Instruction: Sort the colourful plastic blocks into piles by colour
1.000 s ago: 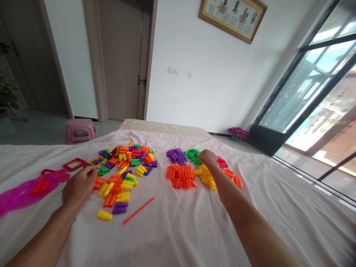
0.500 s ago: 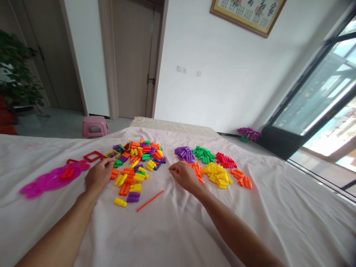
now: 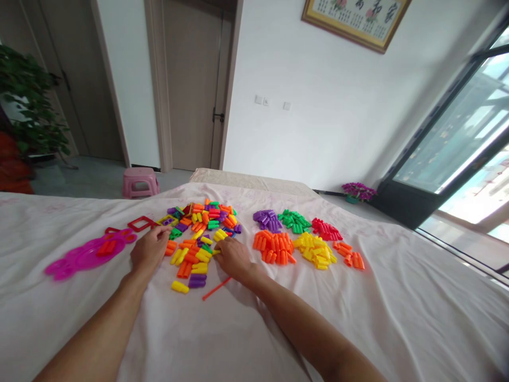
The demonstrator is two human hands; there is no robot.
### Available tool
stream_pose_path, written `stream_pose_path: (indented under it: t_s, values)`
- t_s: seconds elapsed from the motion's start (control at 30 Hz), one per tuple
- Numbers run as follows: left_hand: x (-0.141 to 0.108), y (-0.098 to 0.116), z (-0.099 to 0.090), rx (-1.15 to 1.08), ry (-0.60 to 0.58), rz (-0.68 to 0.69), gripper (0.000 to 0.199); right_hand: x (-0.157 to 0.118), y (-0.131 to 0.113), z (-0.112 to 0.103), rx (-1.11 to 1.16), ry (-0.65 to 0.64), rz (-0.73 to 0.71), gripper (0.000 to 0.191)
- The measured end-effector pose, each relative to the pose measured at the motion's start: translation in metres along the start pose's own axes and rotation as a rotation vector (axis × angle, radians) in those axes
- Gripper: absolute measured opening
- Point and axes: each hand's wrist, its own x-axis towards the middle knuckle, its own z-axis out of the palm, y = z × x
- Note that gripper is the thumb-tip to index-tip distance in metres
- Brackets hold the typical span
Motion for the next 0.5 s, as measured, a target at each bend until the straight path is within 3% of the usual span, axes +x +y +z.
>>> stream_pose_path:
  t_s: [0.13,0.23,0.5]
  values:
    - [0.000,0.001,-0.001,0.006,0.002,-0.006,0.045,-0.021,0.016,-0.013,0.026,-0.013,0.024,0.026]
    - [0.000,0.002,-0.001,0.014,-0.008,-0.017,0.046,-0.040,0.036,-0.023,0.090,0.055,0.030,0.028]
    - [0.004,-0.003,0.000,0.059,-0.039,0.003,0.051,-0.070,0.114,-0.041,0.458,0.500,0.148,0.021]
